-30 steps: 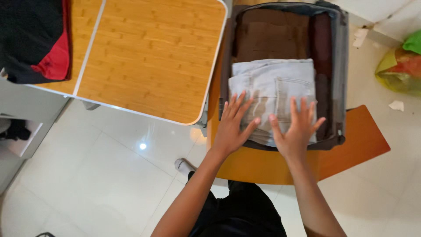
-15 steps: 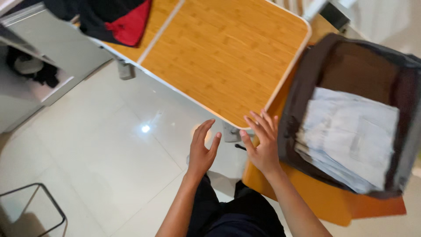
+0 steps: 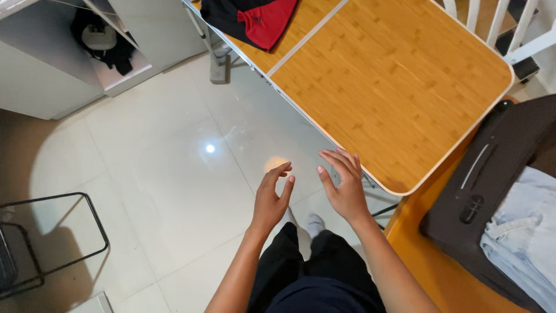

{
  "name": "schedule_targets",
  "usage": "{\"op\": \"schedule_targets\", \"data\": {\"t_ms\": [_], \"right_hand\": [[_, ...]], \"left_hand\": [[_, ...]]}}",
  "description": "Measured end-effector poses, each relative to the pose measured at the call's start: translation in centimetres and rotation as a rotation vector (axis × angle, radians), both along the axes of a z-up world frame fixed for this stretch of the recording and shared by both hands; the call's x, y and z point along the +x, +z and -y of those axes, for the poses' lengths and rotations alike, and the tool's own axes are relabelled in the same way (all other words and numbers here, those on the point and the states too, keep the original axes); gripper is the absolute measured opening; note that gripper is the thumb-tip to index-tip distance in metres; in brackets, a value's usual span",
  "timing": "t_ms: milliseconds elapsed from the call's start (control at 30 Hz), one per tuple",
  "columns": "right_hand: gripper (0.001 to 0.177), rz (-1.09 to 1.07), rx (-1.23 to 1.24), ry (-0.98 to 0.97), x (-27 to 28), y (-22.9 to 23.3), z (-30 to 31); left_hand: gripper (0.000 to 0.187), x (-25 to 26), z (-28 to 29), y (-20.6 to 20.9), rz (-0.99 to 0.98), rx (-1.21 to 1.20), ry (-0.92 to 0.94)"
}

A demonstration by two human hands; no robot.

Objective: The person folds a pair of jeans, a pair of black and red athletic shorts, a pair of red shorts, and a pair of tan cargo shorts on a table and places each item into an open suitcase.

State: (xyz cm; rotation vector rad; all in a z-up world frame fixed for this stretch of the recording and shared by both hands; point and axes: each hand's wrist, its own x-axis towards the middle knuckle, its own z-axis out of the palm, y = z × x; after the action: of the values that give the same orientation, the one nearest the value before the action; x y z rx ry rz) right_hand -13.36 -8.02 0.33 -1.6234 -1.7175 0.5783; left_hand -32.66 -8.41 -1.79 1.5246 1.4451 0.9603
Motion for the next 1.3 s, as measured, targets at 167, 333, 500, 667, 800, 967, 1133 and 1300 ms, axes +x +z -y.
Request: {"op": "schedule_targets", "data": {"t_ms": [167, 333, 500, 667, 800, 967, 1133, 1300], "right_hand": [[0.034, -0.04, 0.002, -0.006, -1.1, -0.8, -2.0], [0.034, -0.052, -0.01, -0.011, -1.9, -1.5, -5.0], [0.035, -0.115, -0.03, -0.008, -2.3, -2.6, -9.1], [0.034, -0.149, -0.022, -0.048, -1.3, -4.4, -15.5], [0.036, -0.161, -0.019, -0.095, 0.1, -5.3, -21.6], [0.043, -0.161, -0.049, -0.129, 1.4, -5.4, -27.9], [0.049, -0.139, -0.067, -0.122, 1.8, -4.9, -32.0], [0.049, -0.136, -0.089, -0.158, 1.8, -5.7, -36.1]], "left_hand": [[0.038, -1.7, -1.8, -0.1, 0.041, -0.02, 0.013], [0.038, -2.9, -3.1, -0.4, -0.005, -0.006, 0.025], [0.036, -3.6, -6.7, -1.1, -0.04, 0.005, 0.03], [0.036, -3.6, -13.9, -1.3, -0.054, 0.025, -0.015], [0.036, -3.2, -20.3, -1.0, -0.095, 0.032, -0.049], [0.036, -2.5, -26.9, -1.0, -0.108, 0.046, -0.086], [0.033, -2.0, -31.3, -1.3, -0.102, 0.09, -0.081], [0.032, -2.3, -35.9, -1.5, -0.113, 0.108, -0.099]]}}
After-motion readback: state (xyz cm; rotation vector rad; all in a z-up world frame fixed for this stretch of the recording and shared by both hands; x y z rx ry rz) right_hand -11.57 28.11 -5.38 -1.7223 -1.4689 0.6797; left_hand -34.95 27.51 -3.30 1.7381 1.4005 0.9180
